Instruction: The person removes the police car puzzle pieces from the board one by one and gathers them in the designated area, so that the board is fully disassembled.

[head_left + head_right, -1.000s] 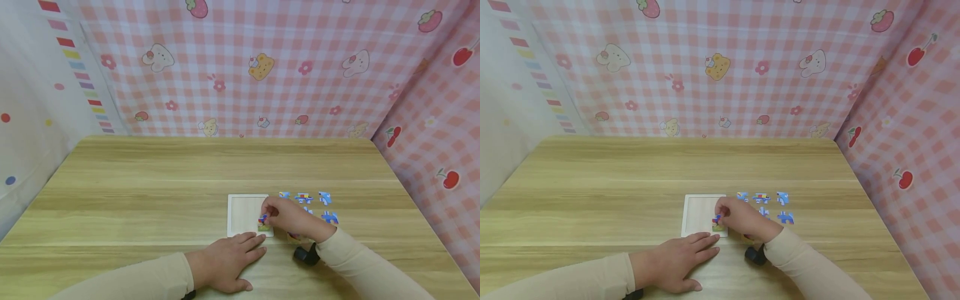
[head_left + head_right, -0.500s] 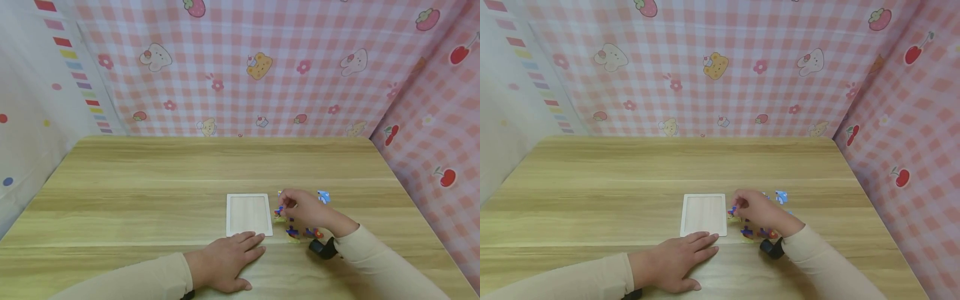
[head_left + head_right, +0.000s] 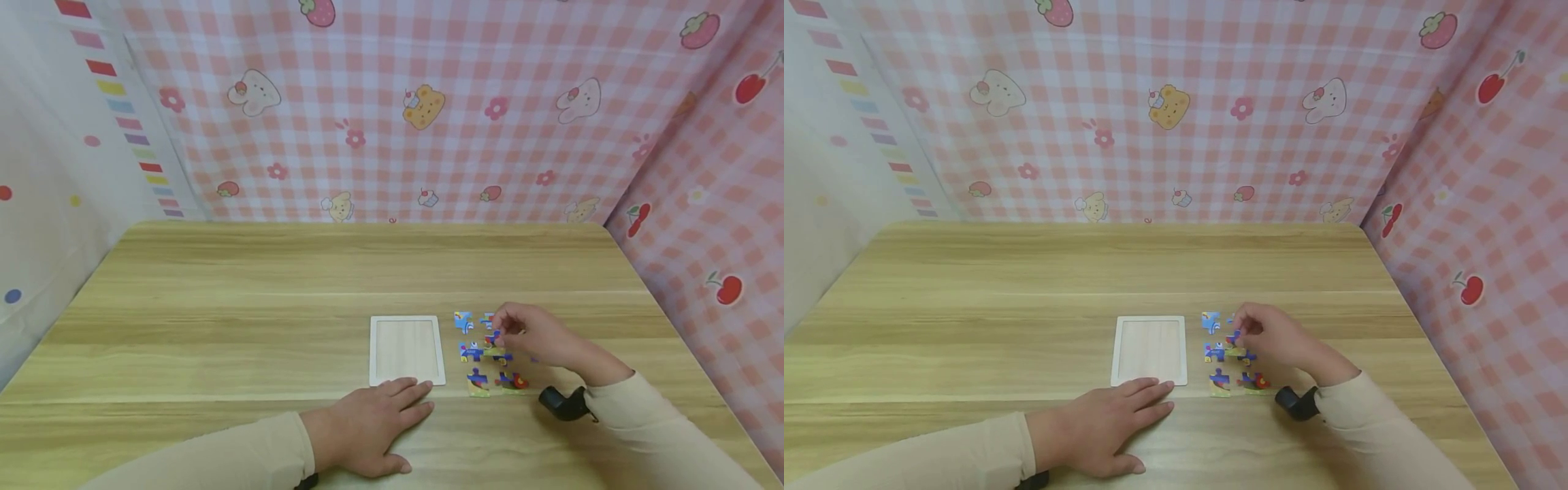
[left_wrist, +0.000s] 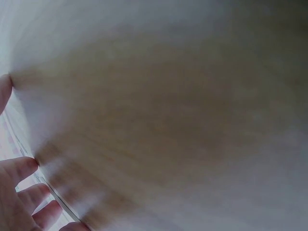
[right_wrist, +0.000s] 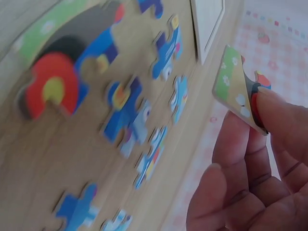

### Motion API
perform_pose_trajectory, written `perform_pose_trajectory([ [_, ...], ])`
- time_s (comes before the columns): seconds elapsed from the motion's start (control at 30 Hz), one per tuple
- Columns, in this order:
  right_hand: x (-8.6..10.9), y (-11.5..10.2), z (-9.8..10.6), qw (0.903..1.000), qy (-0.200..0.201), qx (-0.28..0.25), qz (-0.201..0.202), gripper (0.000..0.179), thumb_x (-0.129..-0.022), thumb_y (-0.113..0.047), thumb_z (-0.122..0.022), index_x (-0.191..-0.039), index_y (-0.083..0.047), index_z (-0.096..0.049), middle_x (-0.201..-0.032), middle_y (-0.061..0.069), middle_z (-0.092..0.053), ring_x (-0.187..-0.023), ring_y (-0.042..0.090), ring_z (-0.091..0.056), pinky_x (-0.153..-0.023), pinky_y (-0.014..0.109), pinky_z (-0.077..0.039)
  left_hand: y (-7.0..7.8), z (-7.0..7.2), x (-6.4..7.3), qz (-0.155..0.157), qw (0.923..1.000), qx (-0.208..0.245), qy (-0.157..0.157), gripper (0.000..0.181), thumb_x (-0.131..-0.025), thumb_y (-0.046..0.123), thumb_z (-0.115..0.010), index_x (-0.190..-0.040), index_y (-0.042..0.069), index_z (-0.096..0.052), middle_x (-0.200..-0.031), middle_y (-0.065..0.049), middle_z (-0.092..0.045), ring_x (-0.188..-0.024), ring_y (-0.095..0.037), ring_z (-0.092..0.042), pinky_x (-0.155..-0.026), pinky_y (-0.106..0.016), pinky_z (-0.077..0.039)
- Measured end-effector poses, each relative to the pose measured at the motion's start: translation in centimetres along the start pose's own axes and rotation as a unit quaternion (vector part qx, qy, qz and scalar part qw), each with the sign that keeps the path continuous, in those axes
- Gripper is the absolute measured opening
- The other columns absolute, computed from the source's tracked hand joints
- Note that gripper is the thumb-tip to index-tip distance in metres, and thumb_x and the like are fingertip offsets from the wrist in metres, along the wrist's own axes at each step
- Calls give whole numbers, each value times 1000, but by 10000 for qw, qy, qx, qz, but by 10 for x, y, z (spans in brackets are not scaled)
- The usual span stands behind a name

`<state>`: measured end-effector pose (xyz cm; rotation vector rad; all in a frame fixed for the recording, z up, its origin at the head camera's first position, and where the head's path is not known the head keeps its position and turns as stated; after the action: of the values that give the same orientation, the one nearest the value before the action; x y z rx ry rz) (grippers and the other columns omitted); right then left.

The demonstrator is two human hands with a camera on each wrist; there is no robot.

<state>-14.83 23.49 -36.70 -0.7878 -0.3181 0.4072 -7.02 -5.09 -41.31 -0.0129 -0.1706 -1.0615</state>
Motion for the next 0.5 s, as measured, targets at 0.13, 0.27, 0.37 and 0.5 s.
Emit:
perform_pose_trajectory([
  [0.13, 6, 5, 5, 10000, 3, 15, -17, 8, -87, 3, -63, -91, -3, -57, -84, 4, -57, -75, 15, -52, -58, 25, -45, 0, 0, 1, -4, 10000, -5, 8, 74, -90, 58, -53, -148, 15, -38, -156, -6, -31, -140, -22, -33, -108, -30, -36],
  [0.27, 11, 12, 9, 9999, -55, -57, -66, 8, -88, 1, -63, -92, -2, -57, -83, 4, -56, -70, 12, -50, -52, 24, -44, 0, 1, 1, -12, 10000, 16, -27, 74, -90, 59, -52, -148, 15, -38, -156, -6, -30, -141, -22, -32, -108, -30, -36],
  [0.37, 15, 17, 11, 9997, -174, -165, -49, 7, -89, 1, -62, -93, 0, -56, -84, 4, -56, -68, 11, -50, -51, 25, -44, 0, 2, 1, -13, 10000, 37, -67, 74, -90, 58, -52, -149, 16, -37, -156, -5, -30, -141, -22, -31, -108, -30, -35],
  [0.5, 19, 24, 15, 9990, -321, -303, -61, 7, -90, 3, -60, -93, 0, -55, -83, 5, -56, -67, 10, -52, -53, 25, -45, 0, 2, 1, -13, 9999, 49, -96, 74, -91, 58, -51, -149, 16, -37, -157, -5, -29, -141, -22, -31, -109, -30, -35],
])
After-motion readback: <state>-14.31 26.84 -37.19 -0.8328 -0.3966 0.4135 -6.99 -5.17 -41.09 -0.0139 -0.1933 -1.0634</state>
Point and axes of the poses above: each hand's wrist, its own x-axis away from the middle knuckle, its own z-axis out of the back of the hand, y = z × x, the point moved 1 cm from there along -x, towards the middle knuckle
